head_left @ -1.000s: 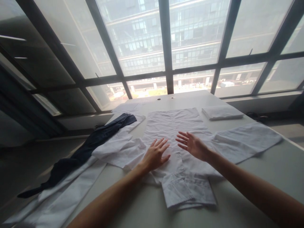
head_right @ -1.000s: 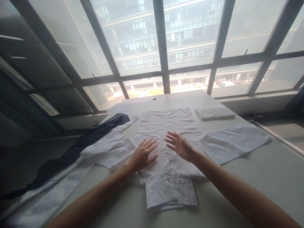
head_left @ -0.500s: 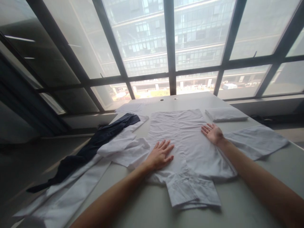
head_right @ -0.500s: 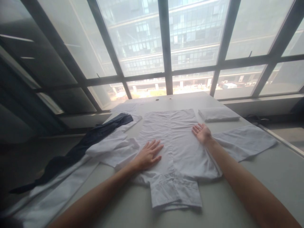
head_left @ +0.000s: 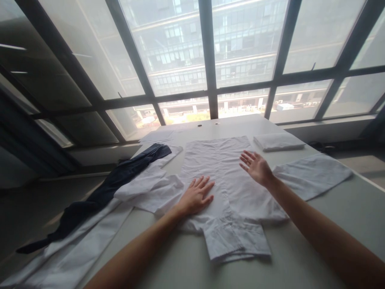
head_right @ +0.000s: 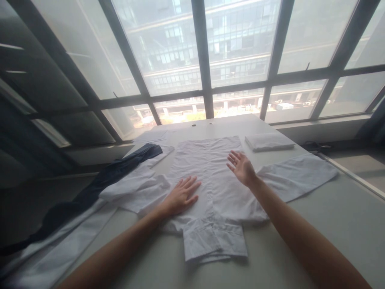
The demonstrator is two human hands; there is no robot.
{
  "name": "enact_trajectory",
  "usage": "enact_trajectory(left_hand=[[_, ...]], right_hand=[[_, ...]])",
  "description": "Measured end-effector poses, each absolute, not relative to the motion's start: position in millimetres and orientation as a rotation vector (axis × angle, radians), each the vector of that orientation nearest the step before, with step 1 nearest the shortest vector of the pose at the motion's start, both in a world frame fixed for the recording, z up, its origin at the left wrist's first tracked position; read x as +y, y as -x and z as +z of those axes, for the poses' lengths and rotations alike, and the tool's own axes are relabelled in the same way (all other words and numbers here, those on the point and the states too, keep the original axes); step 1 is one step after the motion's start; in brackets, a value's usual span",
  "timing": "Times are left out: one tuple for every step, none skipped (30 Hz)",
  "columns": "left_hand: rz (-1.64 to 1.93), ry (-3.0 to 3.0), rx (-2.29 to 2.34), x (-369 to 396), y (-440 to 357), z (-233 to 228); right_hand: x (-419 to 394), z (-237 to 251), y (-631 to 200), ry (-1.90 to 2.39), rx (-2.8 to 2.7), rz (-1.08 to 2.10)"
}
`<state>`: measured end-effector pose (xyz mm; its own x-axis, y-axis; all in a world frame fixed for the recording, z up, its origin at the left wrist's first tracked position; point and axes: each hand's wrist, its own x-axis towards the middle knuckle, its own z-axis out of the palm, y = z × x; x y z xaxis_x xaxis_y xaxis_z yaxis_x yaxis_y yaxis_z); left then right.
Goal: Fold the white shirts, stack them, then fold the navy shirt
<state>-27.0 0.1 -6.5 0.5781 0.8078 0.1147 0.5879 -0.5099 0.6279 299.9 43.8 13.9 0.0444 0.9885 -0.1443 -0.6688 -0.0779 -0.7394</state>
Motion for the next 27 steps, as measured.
enact_trajectory(left_hand=[[0.539,-2.272,1.112,0,27,-7],[0.535,-2.275,1.113,0,27,-7],[0.529,-2.284,1.113,0,27,-7],[0.526,-2.292,1.114,0,27,-7],[0.525,-2.294,1.114,0,27,-7],[0.527,-2.290,1.114,0,27,-7],[0.531,-2.278,1.115,0,27,-7],[0.534,-2.264,1.116,0,27,-7],[0.537,-2.253,1.117,0,27,-6],[0.539,-2.248,1.118,0,27,-6],[0.541,-2.249,1.118,1,27,-6],[0.546,-2.255,1.117,1,27,-6],[0.551,-2.262,1.115,1,27,-7],[0.557,-2.272,1.111,1,28,-8],[0.561,-2.285,1.106,1,28,-8],[0.562,-2.302,1.101,2,28,-9],[0.561,-2.323,1.097,2,29,-10],[0.555,-2.345,1.096,2,29,-11],[0.547,-2.366,1.097,2,29,-11],[0.538,-2.383,1.098,2,30,-12],[0.532,-2.393,1.099,2,30,-12],[0.531,-2.396,1.099,3,30,-12],[0.535,-2.393,1.098,3,30,-12],[0.540,-2.388,1.096,3,30,-12],[0.545,-2.386,1.095,3,30,-12],[0.545,-2.391,1.097,3,30,-12],[0.540,-2.402,1.101,2,30,-12]], right_hand=[[38,12,-284,0.766,-0.558,1.554],[34,9,-269,0.755,-0.570,1.628],[30,5,-256,0.755,-0.570,1.692],[28,0,-247,0.762,-0.562,1.740],[28,-5,-243,0.774,-0.548,1.769],[30,-9,-243,0.787,-0.527,1.773],[34,-13,-249,0.802,-0.499,1.756],[39,-16,-259,0.816,-0.463,1.721],[44,-19,-274,0.830,-0.420,1.673],[49,-21,-290,0.852,-0.368,1.620],[53,-23,-308,0.867,-0.323,1.569],[57,-23,-325,0.874,-0.286,1.512],[59,-23,-340,0.891,-0.245,1.448],[59,-21,-351,0.913,-0.208,1.391],[59,-19,-359,0.930,-0.186,1.345],[58,-16,-363,0.947,-0.182,1.308],[57,-12,-363,0.961,-0.210,1.280],[55,-8,-358,0.974,-0.276,1.256],[52,-5,-351,0.986,-0.378,1.232],[50,-2,-342,0.996,-0.508,1.211],[47,0,-331,1.004,-0.654,1.184],[43,0,-319,1.009,-0.804,1.154],[39,-1,-308,1.013,-0.947,1.122],[35,-5,-297,1.018,-1.085,1.067],[31,-10,-288,1.028,-1.229,1.002],[26,-17,-280,1.050,-1.369,0.930],[22,-24,-273,1.080,-1.504,0.861]])
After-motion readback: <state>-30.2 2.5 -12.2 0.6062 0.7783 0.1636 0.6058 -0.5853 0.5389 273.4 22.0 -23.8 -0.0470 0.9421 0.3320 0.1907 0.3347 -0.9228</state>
